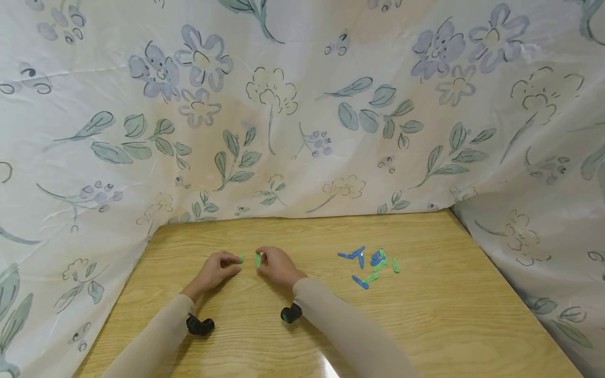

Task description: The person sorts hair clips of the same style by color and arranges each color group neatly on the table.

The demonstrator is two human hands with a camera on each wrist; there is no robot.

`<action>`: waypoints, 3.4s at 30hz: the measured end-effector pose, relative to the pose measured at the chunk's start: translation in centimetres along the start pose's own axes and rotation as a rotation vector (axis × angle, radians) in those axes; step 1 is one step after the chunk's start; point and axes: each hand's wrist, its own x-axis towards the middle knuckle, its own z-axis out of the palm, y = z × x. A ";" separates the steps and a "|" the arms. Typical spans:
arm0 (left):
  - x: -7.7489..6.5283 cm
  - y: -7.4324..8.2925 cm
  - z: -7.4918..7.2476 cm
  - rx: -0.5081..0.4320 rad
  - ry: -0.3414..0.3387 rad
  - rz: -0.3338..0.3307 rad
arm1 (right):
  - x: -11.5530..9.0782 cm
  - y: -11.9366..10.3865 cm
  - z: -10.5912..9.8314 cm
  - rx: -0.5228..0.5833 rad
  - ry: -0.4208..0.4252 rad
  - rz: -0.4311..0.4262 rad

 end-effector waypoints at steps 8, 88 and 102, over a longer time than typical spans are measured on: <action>-0.1 0.1 -0.1 -0.008 -0.016 -0.012 | 1.0 -1.3 0.4 -0.046 -0.015 0.018; 0.1 0.3 0.1 0.007 -0.005 -0.024 | 2.8 -2.1 2.9 -0.074 0.037 0.081; 0.0 0.2 0.1 0.007 -0.003 -0.014 | 2.7 -2.2 2.8 -0.053 0.036 0.078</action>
